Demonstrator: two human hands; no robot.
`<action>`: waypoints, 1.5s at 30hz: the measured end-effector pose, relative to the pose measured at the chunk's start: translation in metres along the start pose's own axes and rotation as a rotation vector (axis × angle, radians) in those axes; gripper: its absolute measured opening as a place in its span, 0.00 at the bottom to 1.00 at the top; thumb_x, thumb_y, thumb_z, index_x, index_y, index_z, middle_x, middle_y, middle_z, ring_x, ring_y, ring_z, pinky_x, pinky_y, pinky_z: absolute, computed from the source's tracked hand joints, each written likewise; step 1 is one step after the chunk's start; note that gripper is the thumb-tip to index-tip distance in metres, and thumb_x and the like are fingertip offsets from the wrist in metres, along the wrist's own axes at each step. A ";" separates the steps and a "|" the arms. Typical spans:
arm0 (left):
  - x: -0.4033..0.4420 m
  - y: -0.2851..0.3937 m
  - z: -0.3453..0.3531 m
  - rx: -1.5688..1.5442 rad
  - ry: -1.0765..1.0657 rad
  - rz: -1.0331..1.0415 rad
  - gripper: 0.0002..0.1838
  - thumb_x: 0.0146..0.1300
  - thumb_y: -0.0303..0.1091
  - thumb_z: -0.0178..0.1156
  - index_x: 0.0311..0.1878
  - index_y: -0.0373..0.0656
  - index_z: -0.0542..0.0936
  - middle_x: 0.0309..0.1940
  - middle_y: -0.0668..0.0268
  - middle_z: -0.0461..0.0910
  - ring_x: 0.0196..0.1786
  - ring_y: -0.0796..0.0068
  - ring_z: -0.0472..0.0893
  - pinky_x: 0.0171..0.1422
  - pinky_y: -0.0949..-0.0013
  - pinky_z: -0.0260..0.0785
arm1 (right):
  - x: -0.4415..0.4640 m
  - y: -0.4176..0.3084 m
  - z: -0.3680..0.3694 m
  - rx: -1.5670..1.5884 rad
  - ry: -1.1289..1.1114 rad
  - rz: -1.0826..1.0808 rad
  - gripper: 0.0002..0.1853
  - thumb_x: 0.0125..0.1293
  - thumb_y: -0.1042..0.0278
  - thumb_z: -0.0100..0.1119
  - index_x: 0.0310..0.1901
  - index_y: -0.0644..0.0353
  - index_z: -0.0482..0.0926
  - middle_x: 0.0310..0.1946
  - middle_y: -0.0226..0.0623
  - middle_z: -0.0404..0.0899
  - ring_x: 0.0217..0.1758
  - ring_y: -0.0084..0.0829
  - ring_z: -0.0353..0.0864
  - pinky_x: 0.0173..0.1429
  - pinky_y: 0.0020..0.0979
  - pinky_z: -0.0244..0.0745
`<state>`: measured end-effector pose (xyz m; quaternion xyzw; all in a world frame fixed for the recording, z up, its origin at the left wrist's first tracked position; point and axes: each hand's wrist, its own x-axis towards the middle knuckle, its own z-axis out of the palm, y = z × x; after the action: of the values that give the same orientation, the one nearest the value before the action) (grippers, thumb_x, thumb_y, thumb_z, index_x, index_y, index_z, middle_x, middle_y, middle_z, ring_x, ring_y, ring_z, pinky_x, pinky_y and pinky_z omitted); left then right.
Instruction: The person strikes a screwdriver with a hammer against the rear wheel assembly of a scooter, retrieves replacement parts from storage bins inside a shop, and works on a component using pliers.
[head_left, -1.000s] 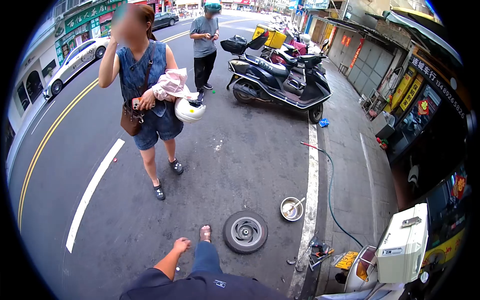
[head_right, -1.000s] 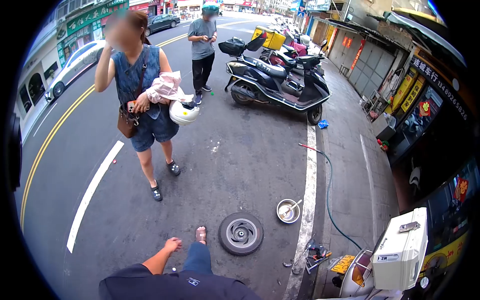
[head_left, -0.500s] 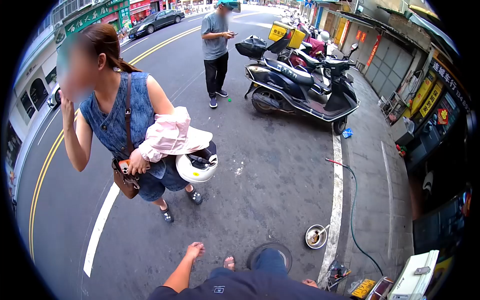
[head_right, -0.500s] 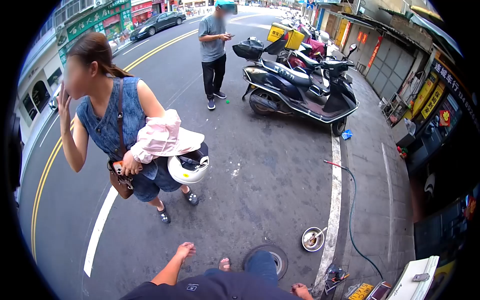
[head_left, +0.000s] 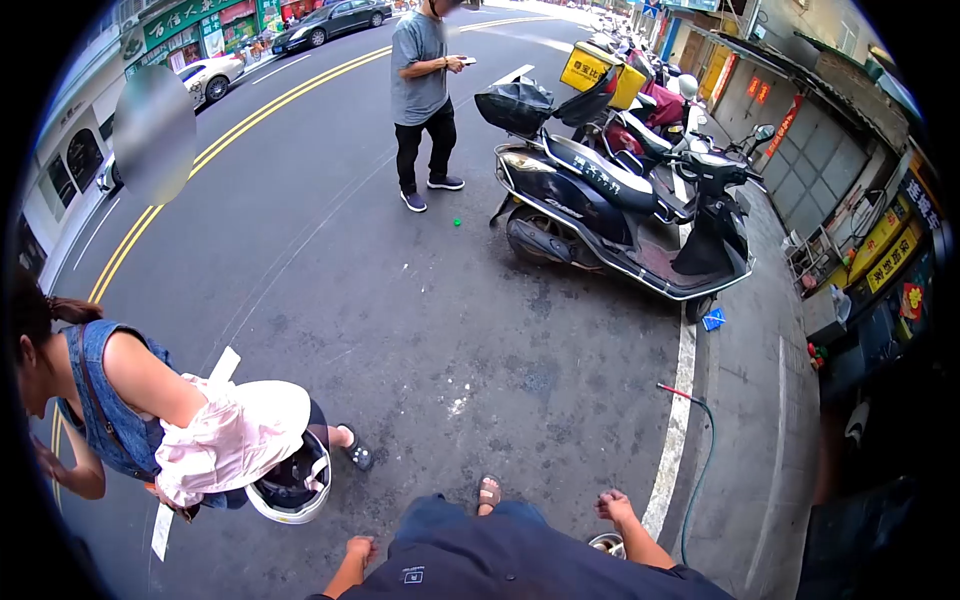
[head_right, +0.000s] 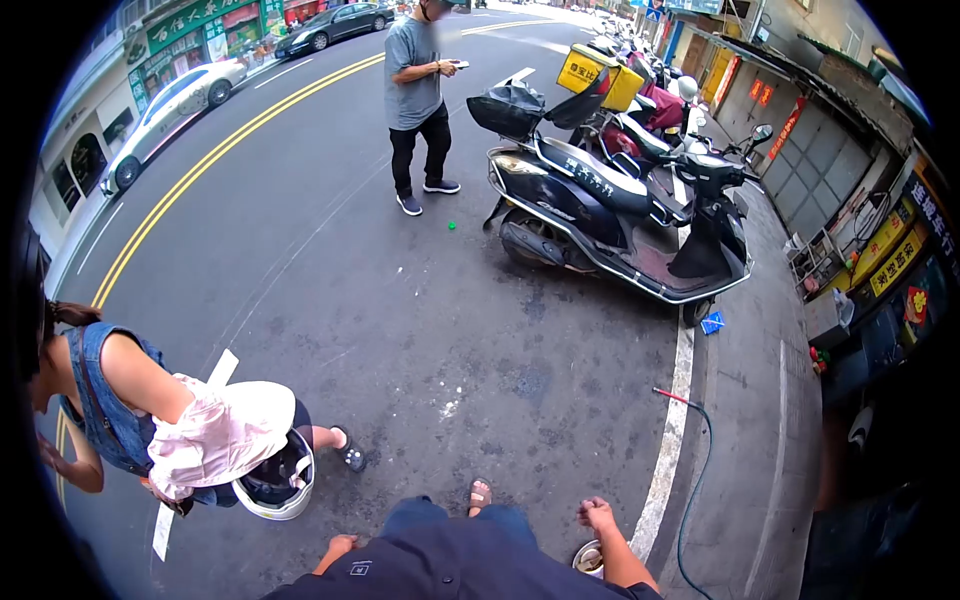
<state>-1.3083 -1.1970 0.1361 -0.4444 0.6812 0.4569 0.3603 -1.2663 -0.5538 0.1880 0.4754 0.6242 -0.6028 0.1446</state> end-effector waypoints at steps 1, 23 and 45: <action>-0.002 0.005 0.004 -0.008 -0.003 0.000 0.06 0.65 0.33 0.55 0.39 0.42 0.78 0.25 0.62 0.79 0.24 0.65 0.80 0.25 0.62 0.72 | 0.007 -0.072 0.008 -0.046 -0.032 -0.095 0.08 0.70 0.66 0.52 0.45 0.60 0.76 0.32 0.38 0.82 0.31 0.30 0.82 0.34 0.31 0.80; 0.163 0.821 0.027 -0.199 -0.015 0.491 0.17 0.67 0.35 0.55 0.57 0.40 0.75 0.39 0.62 0.83 0.37 0.74 0.82 0.38 0.71 0.75 | 0.241 -0.459 0.166 -0.335 -0.001 0.220 0.04 0.62 0.72 0.55 0.37 0.61 0.77 0.30 0.39 0.83 0.31 0.30 0.84 0.34 0.32 0.82; 0.401 1.151 0.033 0.011 -0.141 -0.102 0.17 0.64 0.42 0.56 0.52 0.45 0.76 0.36 0.63 0.82 0.33 0.70 0.81 0.31 0.65 0.71 | 0.577 -1.106 0.364 -0.151 -0.068 -0.373 0.10 0.69 0.69 0.49 0.47 0.61 0.77 0.34 0.29 0.79 0.34 0.19 0.75 0.42 0.23 0.72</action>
<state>-2.5193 -1.0606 0.1140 -0.4431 0.6332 0.4642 0.4327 -2.5500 -0.4380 0.3494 0.3188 0.7397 -0.5863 0.0870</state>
